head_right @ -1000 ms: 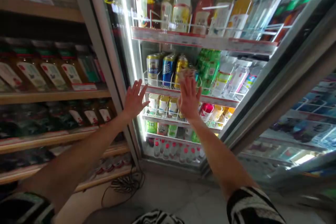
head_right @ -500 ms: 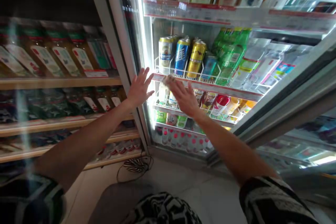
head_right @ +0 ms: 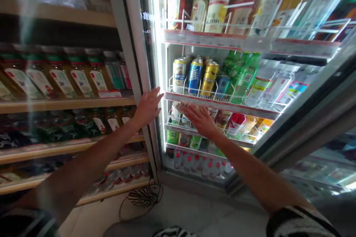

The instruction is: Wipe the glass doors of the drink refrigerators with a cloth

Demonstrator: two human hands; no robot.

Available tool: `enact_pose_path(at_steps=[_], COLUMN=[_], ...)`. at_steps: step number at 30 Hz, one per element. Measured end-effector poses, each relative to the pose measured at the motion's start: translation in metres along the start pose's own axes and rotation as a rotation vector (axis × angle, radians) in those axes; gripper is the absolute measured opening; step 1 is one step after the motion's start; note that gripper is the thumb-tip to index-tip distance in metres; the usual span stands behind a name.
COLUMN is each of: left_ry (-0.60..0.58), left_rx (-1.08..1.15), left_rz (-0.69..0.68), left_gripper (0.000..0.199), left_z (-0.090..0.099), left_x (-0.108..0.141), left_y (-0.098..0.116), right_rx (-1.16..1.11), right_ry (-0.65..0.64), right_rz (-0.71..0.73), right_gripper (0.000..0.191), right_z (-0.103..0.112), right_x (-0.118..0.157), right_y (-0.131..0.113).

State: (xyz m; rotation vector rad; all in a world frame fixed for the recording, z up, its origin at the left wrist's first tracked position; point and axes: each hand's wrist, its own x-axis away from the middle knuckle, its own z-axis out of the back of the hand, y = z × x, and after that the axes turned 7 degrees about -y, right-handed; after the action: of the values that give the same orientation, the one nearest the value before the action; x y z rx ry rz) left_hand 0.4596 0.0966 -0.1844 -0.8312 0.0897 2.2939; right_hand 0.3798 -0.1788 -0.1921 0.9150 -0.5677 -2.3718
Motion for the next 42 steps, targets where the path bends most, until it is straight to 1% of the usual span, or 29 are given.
enact_pose_path(at_steps=[1, 2, 4, 5, 6, 7, 8, 11, 12, 13, 14, 17, 18, 19, 20, 23, 24, 25, 26, 29, 30, 31, 32, 35, 36, 37, 38, 41, 42], left_ry=[0.024, 0.051, 0.108, 0.137, 0.162, 0.182, 0.196, 0.204, 0.204, 0.208, 0.217, 0.274, 0.291, 0.301, 0.308, 0.307, 0.307, 0.311, 0.317, 0.346, 0.354, 0.359, 0.362, 0.367, 0.368, 0.364, 0.358, 0.321, 0.306], left_rx=[0.004, 0.009, 0.025, 0.034, 0.043, 0.052, 0.059, 0.064, 0.061, 0.058, 0.055, 0.036, 0.029, 0.024, 0.022, 0.029, 0.029, 0.025, 0.019, -0.004, -0.010, -0.015, -0.020, -0.027, -0.029, -0.029, -0.027, -0.018, -0.020], left_rz=[0.010, 0.024, 0.056, 0.074, 0.091, 0.108, 0.125, 0.144, 0.140, 0.136, 0.132, 0.118, 0.110, 0.100, 0.093, 0.098, 0.098, 0.094, 0.090, 0.080, 0.080, 0.077, 0.071, 0.073, 0.083, 0.096, 0.111, 0.140, 0.138], left_gripper=[0.058, 0.059, 0.059, 0.059, 0.058, 0.058, 0.057, 0.056, 0.055, 0.055, 0.055, 0.053, 0.053, 0.053, 0.053, 0.059, 0.061, 0.062, 0.062, 0.060, 0.060, 0.060, 0.061, 0.063, 0.063, 0.063, 0.063, 0.061, 0.060], left_z=[-0.003, -0.006, -0.012, -0.016, -0.019, -0.021, -0.023, -0.025, -0.025, -0.025, -0.024, -0.021, -0.020, -0.018, -0.017, -0.013, -0.012, -0.011, -0.011, -0.011, -0.011, -0.011, -0.010, -0.006, -0.003, 0.000, 0.003, 0.009, 0.010], left_x=[0.000, 0.000, -0.001, -0.002, -0.003, -0.004, -0.005, -0.006, -0.006, -0.006, -0.006, -0.007, -0.009, -0.010, -0.012, -0.017, -0.019, -0.020, -0.020, -0.021, -0.021, -0.020, -0.020, -0.019, -0.020, -0.021, -0.022, -0.024, -0.022], left_y=[0.003, 0.005, 0.011, 0.014, 0.017, 0.019, 0.021, 0.023, 0.023, 0.023, 0.023, 0.026, 0.027, 0.029, 0.029, 0.028, 0.026, 0.025, 0.024, 0.022, 0.022, 0.022, 0.021, 0.015, 0.012, 0.009, 0.006, -0.001, -0.003], right_rx=[0.017, 0.035, 0.068, 0.078, 0.086, 0.093, 0.102, 0.126, 0.126, 0.122, 0.117, 0.112, 0.116, 0.124, 0.133, 0.154, 0.156, 0.154, 0.149, 0.113, 0.101, 0.092, 0.086, 0.082, 0.079, 0.074, 0.067, 0.037, 0.032], right_ry=[0.006, 0.047, 0.198, 0.271, 0.314, 0.324, 0.303, 0.138, 0.095, 0.072, 0.079, 0.212, 0.255, 0.277, 0.275, 0.162, 0.128, 0.112, 0.114, 0.192, 0.210, 0.216, 0.209, 0.137, 0.114, 0.103, 0.103, 0.152, 0.165], right_rz=[-0.021, -0.098, -0.338, -0.439, -0.493, -0.486, -0.418, -0.075, -0.003, 0.015, -0.025, -0.321, -0.383, -0.390, -0.339, -0.053, 0.003, 0.013, -0.022, -0.250, -0.297, -0.302, -0.259, -0.020, 0.025, 0.028, -0.011, -0.226, -0.256], right_gripper=[0.066, 0.065, 0.064, 0.064, 0.064, 0.065, 0.066, 0.067, 0.067, 0.067, 0.066, 0.063, 0.062, 0.061, 0.060, 0.058, 0.058, 0.057, 0.057, 0.058, 0.059, 0.060, 0.060, 0.058, 0.058, 0.058, 0.059, 0.058, 0.058], right_z=[0.002, 0.008, 0.028, 0.036, 0.042, 0.043, 0.041, 0.022, 0.019, 0.020, 0.024, 0.044, 0.049, 0.050, 0.047, 0.032, 0.028, 0.028, 0.030, 0.045, 0.047, 0.047, 0.045, 0.037, 0.038, 0.042, 0.048, 0.072, 0.076], right_x=[0.001, -0.001, -0.011, -0.016, -0.019, -0.019, -0.018, -0.007, -0.006, -0.009, -0.014, -0.043, -0.051, -0.057, -0.059, -0.055, -0.054, -0.055, -0.058, -0.073, -0.077, -0.079, -0.079, -0.078, -0.083, -0.091, -0.101, -0.139, -0.148], right_y=[0.007, 0.019, 0.046, 0.056, 0.060, 0.059, 0.053, 0.026, 0.022, 0.022, 0.027, 0.048, 0.051, 0.050, 0.045, 0.019, 0.013, 0.012, 0.015, 0.031, 0.034, 0.033, 0.030, 0.012, 0.008, 0.008, 0.010, 0.020, 0.020])
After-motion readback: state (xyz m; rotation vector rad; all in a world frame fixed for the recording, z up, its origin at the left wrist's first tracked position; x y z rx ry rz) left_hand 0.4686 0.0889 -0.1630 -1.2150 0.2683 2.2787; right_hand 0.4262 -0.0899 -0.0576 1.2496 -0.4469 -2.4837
